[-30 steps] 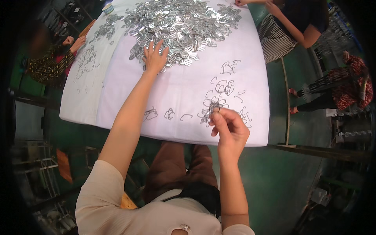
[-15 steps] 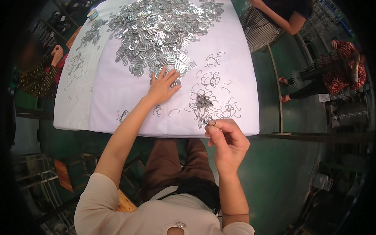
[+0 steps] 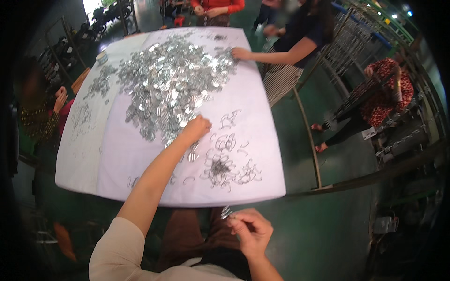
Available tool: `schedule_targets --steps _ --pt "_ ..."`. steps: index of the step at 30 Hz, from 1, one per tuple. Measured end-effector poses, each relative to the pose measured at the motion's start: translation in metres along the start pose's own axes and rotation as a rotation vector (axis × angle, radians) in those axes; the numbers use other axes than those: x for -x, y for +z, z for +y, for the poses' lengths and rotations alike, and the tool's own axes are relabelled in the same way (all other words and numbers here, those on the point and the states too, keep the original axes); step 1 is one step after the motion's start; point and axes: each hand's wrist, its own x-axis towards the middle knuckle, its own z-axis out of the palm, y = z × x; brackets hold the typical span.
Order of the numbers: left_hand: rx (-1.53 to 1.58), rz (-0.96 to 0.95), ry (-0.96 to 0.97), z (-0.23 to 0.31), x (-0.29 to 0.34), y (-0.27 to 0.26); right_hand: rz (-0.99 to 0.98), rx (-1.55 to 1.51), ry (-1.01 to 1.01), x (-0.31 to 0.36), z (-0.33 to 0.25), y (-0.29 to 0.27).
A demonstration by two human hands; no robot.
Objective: The person picks up small metal components from a pile on a table and links them together by hand. They hold a chain of already linked parts in one hand while attaching new pieces one by one.
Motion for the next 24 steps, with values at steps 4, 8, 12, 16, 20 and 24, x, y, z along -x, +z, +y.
schedule_targets --steps 4,8,12,16,20,24 --pt "-0.156 -0.004 0.132 -0.009 0.012 0.005 -0.016 -0.044 0.002 -0.002 0.008 0.003" --pt "-0.190 0.102 0.152 0.020 0.009 -0.004 -0.022 -0.005 0.025 -0.008 0.007 0.002" --pt "-0.217 0.058 -0.044 0.010 -0.003 -0.002 -0.063 0.030 0.046 -0.013 0.003 0.011" --pt "0.109 0.196 -0.231 0.006 0.024 -0.042 -0.106 0.066 0.071 -0.019 0.003 0.023" --pt "1.233 0.300 -0.495 0.033 0.057 -0.085 -0.082 0.055 0.159 -0.030 0.008 0.032" --pt "1.731 0.274 -0.448 0.083 0.103 -0.160 -0.052 0.016 0.059 -0.045 0.014 0.052"
